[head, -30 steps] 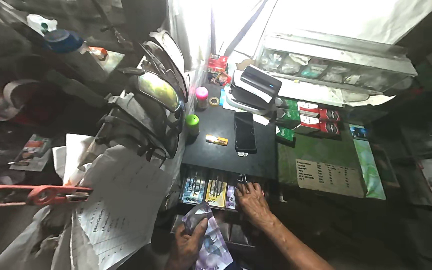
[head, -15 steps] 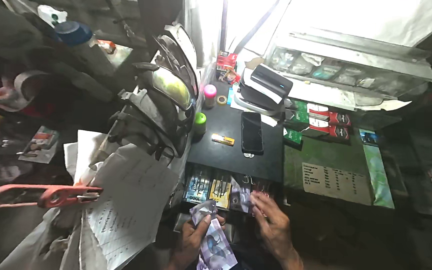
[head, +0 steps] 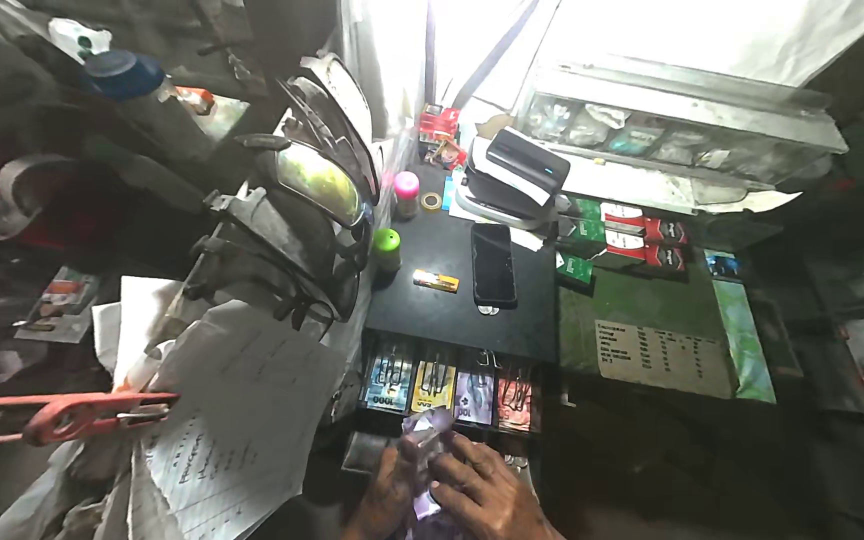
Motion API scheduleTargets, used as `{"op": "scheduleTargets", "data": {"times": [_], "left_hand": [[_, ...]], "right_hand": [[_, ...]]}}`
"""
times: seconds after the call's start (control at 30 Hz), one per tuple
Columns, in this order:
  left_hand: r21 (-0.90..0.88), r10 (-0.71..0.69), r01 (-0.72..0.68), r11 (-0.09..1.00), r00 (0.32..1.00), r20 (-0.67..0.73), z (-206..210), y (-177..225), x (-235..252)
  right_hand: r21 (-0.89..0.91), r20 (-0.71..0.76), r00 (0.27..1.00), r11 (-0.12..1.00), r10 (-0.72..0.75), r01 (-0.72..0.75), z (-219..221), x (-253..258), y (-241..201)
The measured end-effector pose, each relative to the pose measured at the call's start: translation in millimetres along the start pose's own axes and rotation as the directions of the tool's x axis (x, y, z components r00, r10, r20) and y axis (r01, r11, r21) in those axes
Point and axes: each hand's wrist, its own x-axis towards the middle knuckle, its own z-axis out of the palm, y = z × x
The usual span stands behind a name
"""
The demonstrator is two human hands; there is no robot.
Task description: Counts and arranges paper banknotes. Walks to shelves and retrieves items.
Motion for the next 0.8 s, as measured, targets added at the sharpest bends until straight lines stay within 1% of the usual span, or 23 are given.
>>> {"op": "scheduleTargets", "data": {"times": [0.1, 0.17, 0.23, 0.3, 0.33, 0.4, 0.47, 0.53, 0.57, 0.63, 0.7, 0.8], "left_hand": [[0.002, 0.045, -0.045, 0.999, 0.998, 0.051, -2.6, -9.2, 0.5], [-0.064, 0.107, -0.102, 0.993, 0.991, 0.081, -7.2, -16.9, 0.5], [-0.072, 0.123, -0.115, 0.991, 0.986, 0.113, -9.1, -16.5, -1.8], [0.008, 0.103, -0.104, 0.995, 0.991, 0.082, -6.0, -11.7, -3.5], [0.043, 0.119, -0.121, 0.992, 0.992, 0.048, -4.0, -13.0, -2.4], [-0.008, 0.165, -0.165, 0.986, 0.986, -0.022, 0.9, -16.8, 3.7], [-0.066, 0.206, -0.211, 0.975, 0.976, -0.073, 2.4, -20.0, 7.9], [-0.088, 0.224, -0.233, 0.969, 0.969, -0.101, 3.2, -19.5, 7.4], [-0.086, 0.231, -0.242, 0.967, 0.966, -0.113, 4.2, -18.1, 5.9], [-0.087, 0.244, -0.26, 0.962, 0.955, -0.167, 9.3, -11.3, 1.6], [-0.095, 0.267, -0.295, 0.951, 0.935, -0.232, 12.4, -6.5, -1.4], [-0.169, 0.314, -0.345, 0.923, 0.931, -0.186, 5.8, -4.9, -2.6]], "right_hand": [[-0.035, 0.021, 1.0, 0.999, -0.017, 0.018, 1.6, 2.9, -2.6], [-0.005, 0.026, 0.999, 1.0, -0.019, 0.019, 1.5, 2.7, -1.3], [0.041, 0.023, 0.999, 0.999, -0.026, 0.025, 0.6, 2.0, 1.3], [0.086, 0.027, 0.999, 0.996, -0.037, 0.034, -0.3, 1.8, 3.7], [0.115, 0.037, 0.998, 0.993, -0.041, 0.037, -0.7, 1.2, 4.8], [0.201, 0.025, 0.999, 0.979, -0.025, 0.02, -0.6, -0.4, 5.9], [0.267, -0.089, 0.994, 0.963, 0.066, -0.04, 2.4, 0.0, 4.1], [0.266, -0.228, 0.946, 0.949, 0.231, -0.168, 8.6, 3.9, -1.3], [0.248, -0.259, 0.917, 0.938, 0.304, -0.242, 12.0, 6.1, -4.8], [0.205, -0.249, 0.888, 0.917, 0.388, -0.343, 18.9, 9.4, -13.6], [0.154, -0.219, 0.888, 0.913, 0.404, -0.378, 25.4, 8.1, -22.4], [0.06, -0.209, 0.909, 0.933, 0.36, -0.356, 28.6, 2.2, -23.3]]}}
